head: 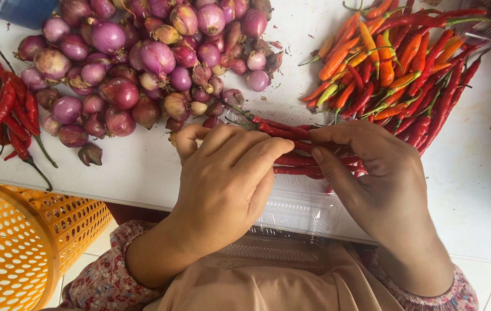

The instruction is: Packing red chili peppers into clear plastic containers on a table

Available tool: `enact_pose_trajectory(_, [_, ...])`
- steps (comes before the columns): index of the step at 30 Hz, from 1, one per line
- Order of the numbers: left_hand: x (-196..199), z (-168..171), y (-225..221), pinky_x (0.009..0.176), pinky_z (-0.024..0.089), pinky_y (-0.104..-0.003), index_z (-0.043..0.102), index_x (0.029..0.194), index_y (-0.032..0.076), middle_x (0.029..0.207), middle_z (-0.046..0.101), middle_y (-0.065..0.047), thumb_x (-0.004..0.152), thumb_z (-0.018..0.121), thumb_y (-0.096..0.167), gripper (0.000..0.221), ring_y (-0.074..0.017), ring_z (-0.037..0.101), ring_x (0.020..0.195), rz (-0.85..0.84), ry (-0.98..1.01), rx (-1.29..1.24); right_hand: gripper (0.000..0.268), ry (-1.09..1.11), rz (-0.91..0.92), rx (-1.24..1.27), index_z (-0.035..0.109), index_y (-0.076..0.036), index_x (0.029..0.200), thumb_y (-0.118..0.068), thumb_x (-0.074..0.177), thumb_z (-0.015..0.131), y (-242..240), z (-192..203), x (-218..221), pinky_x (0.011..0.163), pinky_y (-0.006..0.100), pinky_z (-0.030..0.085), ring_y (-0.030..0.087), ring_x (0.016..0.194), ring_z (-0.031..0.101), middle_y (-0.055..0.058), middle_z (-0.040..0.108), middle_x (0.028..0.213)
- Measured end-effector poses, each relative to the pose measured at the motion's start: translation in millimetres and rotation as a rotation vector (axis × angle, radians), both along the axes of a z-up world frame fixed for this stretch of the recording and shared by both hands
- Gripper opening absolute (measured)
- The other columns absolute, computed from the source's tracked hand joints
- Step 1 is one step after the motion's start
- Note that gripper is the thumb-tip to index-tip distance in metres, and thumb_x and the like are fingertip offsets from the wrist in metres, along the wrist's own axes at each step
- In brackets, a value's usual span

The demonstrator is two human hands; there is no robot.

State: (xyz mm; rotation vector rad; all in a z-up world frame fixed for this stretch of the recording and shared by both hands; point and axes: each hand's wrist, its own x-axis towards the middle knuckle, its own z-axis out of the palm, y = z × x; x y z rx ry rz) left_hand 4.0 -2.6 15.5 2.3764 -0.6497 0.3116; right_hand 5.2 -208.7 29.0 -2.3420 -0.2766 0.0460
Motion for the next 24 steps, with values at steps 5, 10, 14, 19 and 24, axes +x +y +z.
enact_pose_trajectory(5, [0,-3,-1,0.085,0.027,-0.043,0.071,0.113,0.022,0.103,0.067,0.005,0.097,0.063,0.018,0.018,-0.0227,0.056,0.090,0.046,-0.019,0.115,0.015,-0.112,0.060,-0.090,0.073,0.006,0.111,0.007,0.097,0.067,-5,-10,3,0.086,0.037,0.057,0.028,0.092,0.072,0.017,0.074,0.105])
enact_pose_trajectory(10, [0,1,-1,0.087,0.027,-0.043,0.070,0.116,0.022,0.105,0.065,0.004,0.099,0.064,0.022,0.018,-0.0226,0.057,0.093,0.051,-0.018,0.137,0.009,-0.352,0.029,-0.249,0.076,0.008,0.115,0.008,0.106,0.073,-10,-16,0,0.081,0.042,0.055,0.034,0.091,0.069,0.021,0.073,0.105])
enact_pose_trajectory(14, [0,-2,-1,0.090,0.027,-0.043,0.067,0.126,0.024,0.111,0.065,0.006,0.099,0.068,0.025,0.027,-0.0215,0.059,0.098,0.070,-0.040,0.190,0.007,-0.444,0.005,-0.272,0.077,0.007,0.116,0.007,0.109,0.077,-8,-17,-2,0.084,0.045,0.053,0.036,0.092,0.066,0.021,0.071,0.106])
enact_pose_trajectory(19, [3,-7,-5,0.091,0.031,-0.043,0.069,0.120,0.023,0.113,0.066,0.009,0.098,0.074,0.024,0.023,-0.0198,0.059,0.101,0.065,-0.107,0.233,0.006,-0.412,-0.030,-0.471,0.080,-0.007,0.110,-0.013,0.107,0.080,-4,-27,-2,0.075,0.045,0.044,0.032,0.087,0.065,0.010,0.068,0.096])
enact_pose_trajectory(24, [3,-17,-11,0.094,0.032,-0.047,0.072,0.121,0.024,0.121,0.068,0.009,0.099,0.071,0.026,0.022,-0.0212,0.058,0.106,0.100,-0.105,0.306,0.008,-0.452,-0.044,-0.670,0.082,-0.018,0.104,-0.026,0.106,0.080,0,-30,-3,0.079,0.045,0.039,0.032,0.084,0.064,0.005,0.065,0.094])
